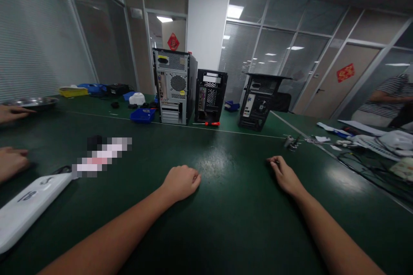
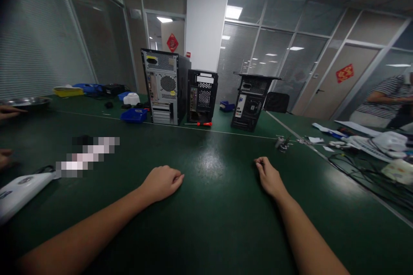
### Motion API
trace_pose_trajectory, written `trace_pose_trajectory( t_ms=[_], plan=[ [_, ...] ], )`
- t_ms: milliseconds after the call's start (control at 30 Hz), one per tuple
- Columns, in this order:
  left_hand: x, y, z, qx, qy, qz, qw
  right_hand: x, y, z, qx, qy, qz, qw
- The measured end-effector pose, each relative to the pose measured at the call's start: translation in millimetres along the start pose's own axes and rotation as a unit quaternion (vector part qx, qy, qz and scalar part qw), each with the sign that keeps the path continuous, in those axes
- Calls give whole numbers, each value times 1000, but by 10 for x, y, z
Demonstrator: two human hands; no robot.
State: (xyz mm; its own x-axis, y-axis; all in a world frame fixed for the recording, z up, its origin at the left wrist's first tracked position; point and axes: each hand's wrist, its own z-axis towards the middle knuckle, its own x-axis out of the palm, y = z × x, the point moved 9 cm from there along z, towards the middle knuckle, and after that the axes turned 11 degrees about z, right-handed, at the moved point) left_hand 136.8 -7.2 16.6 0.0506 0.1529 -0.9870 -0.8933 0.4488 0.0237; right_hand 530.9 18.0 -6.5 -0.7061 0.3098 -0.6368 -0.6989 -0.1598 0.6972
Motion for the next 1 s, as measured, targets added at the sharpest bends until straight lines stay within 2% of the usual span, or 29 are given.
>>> trace_pose_trajectory(
  t_ms=[133, 233, 333, 433, 600, 867, 1000],
  plan=[
    [8, -6, -4, 6, -5, 7, 1000, -72, -64, 9, 18, -12, -40, 999],
    [15, -15, -9, 8, 0, 12, 1000, -127, 24, -9, -4, -15, -88, 996],
    [7, -27, -14, 8, 0, 14, 1000, -286, 193, -56, -42, -73, -109, 991],
    [0, -26, -23, 2, 3, 17, 1000, -467, 232, -111, -29, -125, -110, 986],
    [-17, -44, -42, 12, 3, 13, 1000, -546, 59, -135, 29, -82, -97, 991],
    [-20, -49, -43, 29, -2, 14, 999, -604, 139, -174, -11, -107, -52, 993],
    [-23, -51, -48, 38, 1, 10, 999, -600, 163, -191, 4, -106, -66, 992]
  ],
)
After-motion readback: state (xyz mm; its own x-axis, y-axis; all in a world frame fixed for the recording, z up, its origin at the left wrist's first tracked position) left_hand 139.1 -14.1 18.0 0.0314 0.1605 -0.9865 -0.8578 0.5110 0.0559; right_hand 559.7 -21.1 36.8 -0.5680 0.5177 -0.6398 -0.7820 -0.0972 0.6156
